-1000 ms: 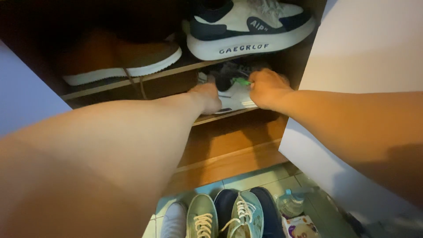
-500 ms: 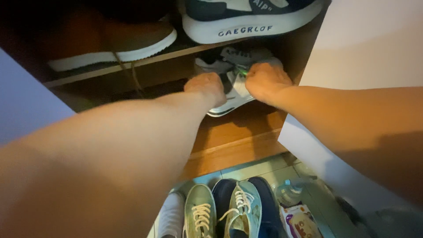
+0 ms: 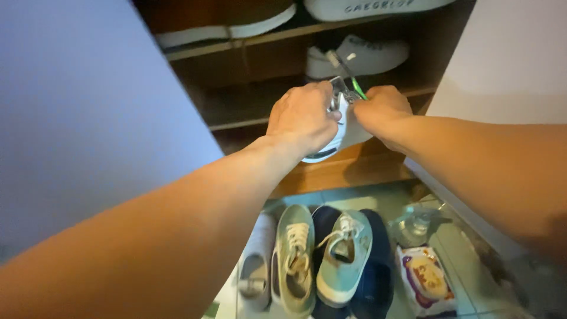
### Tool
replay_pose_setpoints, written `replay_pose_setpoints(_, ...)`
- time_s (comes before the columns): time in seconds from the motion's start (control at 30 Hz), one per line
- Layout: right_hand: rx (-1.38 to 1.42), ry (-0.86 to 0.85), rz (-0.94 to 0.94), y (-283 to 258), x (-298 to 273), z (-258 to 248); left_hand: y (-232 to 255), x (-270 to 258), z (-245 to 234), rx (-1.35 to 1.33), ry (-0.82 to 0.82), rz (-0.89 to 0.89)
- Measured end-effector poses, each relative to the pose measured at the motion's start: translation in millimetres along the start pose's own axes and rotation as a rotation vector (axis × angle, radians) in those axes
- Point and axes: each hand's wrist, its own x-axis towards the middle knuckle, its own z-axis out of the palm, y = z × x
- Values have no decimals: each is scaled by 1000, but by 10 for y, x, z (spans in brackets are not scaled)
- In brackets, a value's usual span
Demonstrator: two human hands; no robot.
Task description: The person is cleaning multiple pairs of shoes from a cabinet using a toothbrush and wet wipes.
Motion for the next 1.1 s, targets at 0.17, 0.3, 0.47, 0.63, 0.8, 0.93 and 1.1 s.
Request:
replay_pose_setpoints(0.17,80,-5,37,34,-439,276,43,-669,-196,0,-60,-71)
replay_pose_setpoints(0.3,92,-95,45,98,-669,362,116,-1113,-178,20,-79,-141)
replay_pose_setpoints(0.47,180,-151,301,417,-814,120,438,-1285,24,-25,-155,-135)
replay_pose_setpoints(0.63,144,-294,564,1098,-792,-236,934,-1209,481,-70,-274,-50)
replay_pose_setpoints(0.8,64,-403,674,1531,-981,-545,1246,-1102,1121,-97,-327,33)
replay_pose_setpoints(0.93,75,-468,714,1768,-1043,-694,1448,-1043,1405,17,-348,78)
replay_pose_setpoints(1.1,58,-610,726,1905,-1028,-532,1525,-1091,1498,51,-448,-31)
